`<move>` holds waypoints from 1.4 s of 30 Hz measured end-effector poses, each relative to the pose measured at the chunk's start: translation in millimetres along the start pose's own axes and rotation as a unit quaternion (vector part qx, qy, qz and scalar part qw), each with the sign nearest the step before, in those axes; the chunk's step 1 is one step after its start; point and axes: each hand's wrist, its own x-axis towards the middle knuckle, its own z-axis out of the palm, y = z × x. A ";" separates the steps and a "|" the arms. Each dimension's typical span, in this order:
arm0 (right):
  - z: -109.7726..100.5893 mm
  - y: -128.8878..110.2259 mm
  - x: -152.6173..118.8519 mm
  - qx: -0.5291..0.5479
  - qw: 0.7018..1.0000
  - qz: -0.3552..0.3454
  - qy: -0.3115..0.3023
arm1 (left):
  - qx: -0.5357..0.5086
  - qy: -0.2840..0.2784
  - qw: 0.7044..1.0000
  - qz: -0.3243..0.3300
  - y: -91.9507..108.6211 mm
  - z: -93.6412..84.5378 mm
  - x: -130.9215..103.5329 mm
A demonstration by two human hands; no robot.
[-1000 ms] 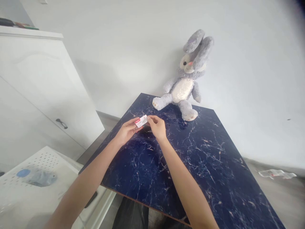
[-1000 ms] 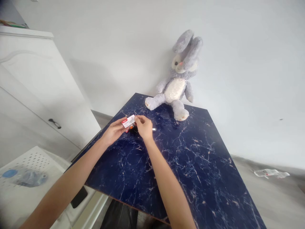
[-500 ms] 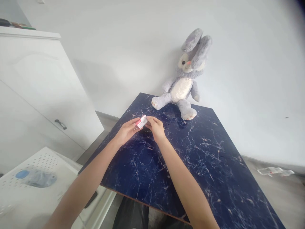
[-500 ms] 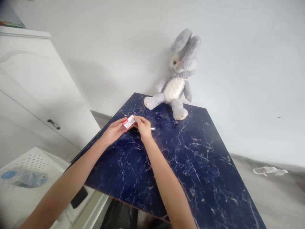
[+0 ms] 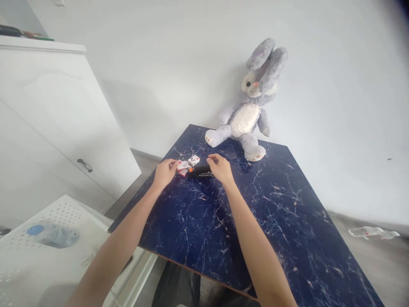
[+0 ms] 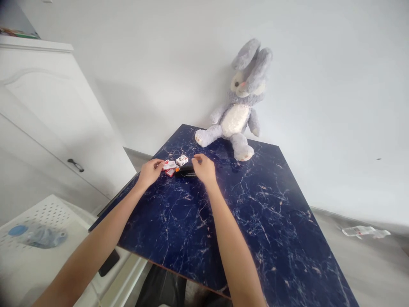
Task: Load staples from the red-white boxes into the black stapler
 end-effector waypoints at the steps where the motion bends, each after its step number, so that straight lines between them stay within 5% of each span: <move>1: -7.6 2.1 1.0 -0.036 0.999 0.000 0.013 | 0.057 -0.004 0.998 0.025 -0.7 -1.1 -0.4; 4: -27.3 12.7 3.7 -0.151 0.988 0.042 0.012 | 0.170 -0.016 0.980 0.101 3.3 0.8 -5.4; 9: -28.7 29.5 0.3 -0.285 0.947 0.104 -0.108 | 0.135 -0.121 0.966 0.187 8.7 17.1 -15.3; 16: 6.9 12.2 -17.1 -0.291 0.950 -0.002 -0.110 | 0.166 -0.141 0.961 0.171 2.3 30.6 -9.5; 21: 13.6 32.1 -18.6 -0.175 0.977 -0.001 -0.125 | 0.176 -0.133 0.958 0.184 7.7 36.1 -11.0; 30: 51.4 54.7 -32.7 0.006 0.996 0.023 0.087 | 0.244 -0.046 0.948 0.198 27.0 62.9 -40.9; 37: 28.6 60.1 -62.0 -0.007 0.998 -0.027 0.063 | 0.219 0.006 0.959 0.181 13.8 22.6 -25.6; 42: 5.2 68.1 -97.8 -0.031 0.996 -0.082 0.011 | 0.205 -0.056 0.960 0.182 -1.3 6.8 -10.8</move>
